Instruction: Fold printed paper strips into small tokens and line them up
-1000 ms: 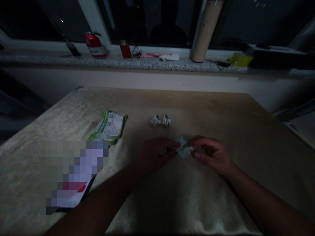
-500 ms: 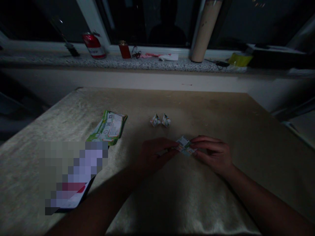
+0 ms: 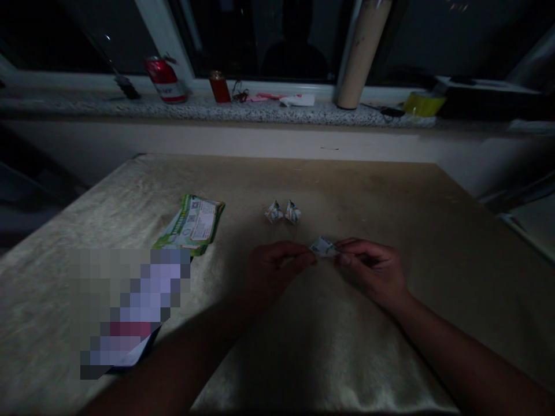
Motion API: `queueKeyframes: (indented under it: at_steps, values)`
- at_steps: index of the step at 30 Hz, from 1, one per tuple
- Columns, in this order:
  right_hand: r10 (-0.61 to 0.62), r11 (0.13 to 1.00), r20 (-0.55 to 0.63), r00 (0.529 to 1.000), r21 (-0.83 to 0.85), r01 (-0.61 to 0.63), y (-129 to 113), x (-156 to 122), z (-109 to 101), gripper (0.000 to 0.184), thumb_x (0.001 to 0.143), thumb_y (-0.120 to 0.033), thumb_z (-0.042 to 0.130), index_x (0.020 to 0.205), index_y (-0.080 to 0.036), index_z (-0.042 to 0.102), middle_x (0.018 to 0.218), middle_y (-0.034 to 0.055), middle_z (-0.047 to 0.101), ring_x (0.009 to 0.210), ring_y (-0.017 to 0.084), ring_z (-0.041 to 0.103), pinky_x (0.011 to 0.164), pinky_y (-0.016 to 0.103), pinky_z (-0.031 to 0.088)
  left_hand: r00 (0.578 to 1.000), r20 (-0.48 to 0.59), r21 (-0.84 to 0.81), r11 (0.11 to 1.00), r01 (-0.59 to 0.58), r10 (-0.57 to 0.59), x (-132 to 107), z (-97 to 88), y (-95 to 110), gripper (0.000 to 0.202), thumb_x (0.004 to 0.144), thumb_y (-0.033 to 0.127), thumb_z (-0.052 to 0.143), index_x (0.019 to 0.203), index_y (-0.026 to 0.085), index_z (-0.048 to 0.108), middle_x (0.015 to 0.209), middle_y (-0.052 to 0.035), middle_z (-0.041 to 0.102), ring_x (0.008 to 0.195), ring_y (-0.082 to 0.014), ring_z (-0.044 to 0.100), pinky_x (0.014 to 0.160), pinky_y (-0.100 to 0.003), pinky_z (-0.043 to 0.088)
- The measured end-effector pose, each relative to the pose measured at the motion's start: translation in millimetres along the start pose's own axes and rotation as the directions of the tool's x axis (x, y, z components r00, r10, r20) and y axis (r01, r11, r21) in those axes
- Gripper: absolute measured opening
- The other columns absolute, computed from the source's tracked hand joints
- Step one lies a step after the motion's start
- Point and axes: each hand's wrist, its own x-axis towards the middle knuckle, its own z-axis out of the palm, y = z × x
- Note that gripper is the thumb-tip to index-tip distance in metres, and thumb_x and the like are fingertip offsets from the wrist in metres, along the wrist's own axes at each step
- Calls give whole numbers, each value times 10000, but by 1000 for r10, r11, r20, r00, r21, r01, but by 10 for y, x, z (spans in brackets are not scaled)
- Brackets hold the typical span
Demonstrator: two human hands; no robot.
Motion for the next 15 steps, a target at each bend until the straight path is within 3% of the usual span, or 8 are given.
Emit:
queueKeyframes:
  at_steps: [6,15]
  values:
    - [118,993,-52,992,26,-117,3,-41,51,120,802,-318,791,752,-212,764,761,55,772,682,172,703,555,259,560,995,-96,19,999,31,-29,-36,91,21,165,799,345,743,764,183,750,743,-27,766,705,-154,709,670,-253,541]
    - [181,976,-70,981,136,-171,50,-57,100,153,797,-299,789,706,-199,720,717,49,758,687,184,708,642,310,586,991,-135,13,1000,24,-22,-53,151,-27,171,793,338,737,741,176,711,760,-37,755,700,-153,703,649,-255,555]
